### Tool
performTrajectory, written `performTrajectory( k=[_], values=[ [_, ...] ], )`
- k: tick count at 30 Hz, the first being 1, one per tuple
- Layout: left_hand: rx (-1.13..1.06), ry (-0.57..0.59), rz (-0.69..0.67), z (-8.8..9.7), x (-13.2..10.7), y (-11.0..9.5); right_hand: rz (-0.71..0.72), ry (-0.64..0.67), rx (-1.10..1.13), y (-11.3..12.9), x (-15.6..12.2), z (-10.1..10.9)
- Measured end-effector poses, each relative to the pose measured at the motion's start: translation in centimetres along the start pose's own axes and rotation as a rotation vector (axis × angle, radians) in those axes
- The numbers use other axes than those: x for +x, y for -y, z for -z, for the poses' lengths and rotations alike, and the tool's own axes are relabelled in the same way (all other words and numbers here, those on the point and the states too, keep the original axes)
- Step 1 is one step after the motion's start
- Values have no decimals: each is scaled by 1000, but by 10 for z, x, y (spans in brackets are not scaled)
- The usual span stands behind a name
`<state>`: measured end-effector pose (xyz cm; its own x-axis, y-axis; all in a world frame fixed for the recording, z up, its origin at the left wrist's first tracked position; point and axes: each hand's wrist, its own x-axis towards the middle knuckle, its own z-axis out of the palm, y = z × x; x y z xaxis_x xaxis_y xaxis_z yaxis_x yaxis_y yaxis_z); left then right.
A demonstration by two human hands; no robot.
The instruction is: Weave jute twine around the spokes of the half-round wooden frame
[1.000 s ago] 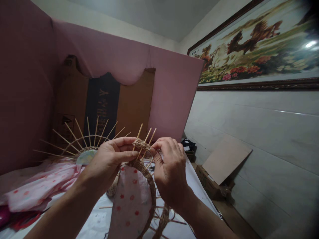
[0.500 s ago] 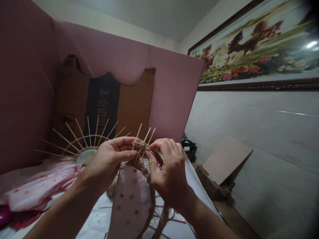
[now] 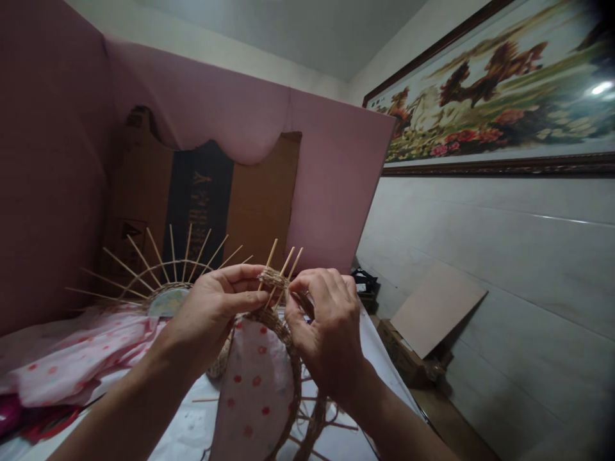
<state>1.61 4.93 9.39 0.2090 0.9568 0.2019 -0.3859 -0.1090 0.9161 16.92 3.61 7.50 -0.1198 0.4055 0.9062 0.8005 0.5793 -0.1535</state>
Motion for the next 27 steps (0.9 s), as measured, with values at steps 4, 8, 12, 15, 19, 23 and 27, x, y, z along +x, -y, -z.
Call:
performTrajectory(
  k=[4, 8, 12, 15, 19, 23, 27],
  values=[
    [-9, 19, 5, 1, 1, 1, -29, -2, 20, 0, 1, 0],
    [-25, 14, 10, -1, 1, 0, -47, -11, 42, 0, 1, -1],
    [0, -21, -1, -4, -1, -3, -55, -13, 53, 0, 1, -1],
    [45, -41, -11, -8, -3, -4, -54, -6, 63, 1, 0, 1],
    [95, -64, -60, -14, -3, -5, -34, -15, 91, 2, 0, 1],
    [143, -106, -92, -16, 1, -5, -15, -37, 113, 2, -1, 0],
    [168, -126, -140, -16, 2, -6, -16, -39, 109, 3, 0, -1]
  ],
)
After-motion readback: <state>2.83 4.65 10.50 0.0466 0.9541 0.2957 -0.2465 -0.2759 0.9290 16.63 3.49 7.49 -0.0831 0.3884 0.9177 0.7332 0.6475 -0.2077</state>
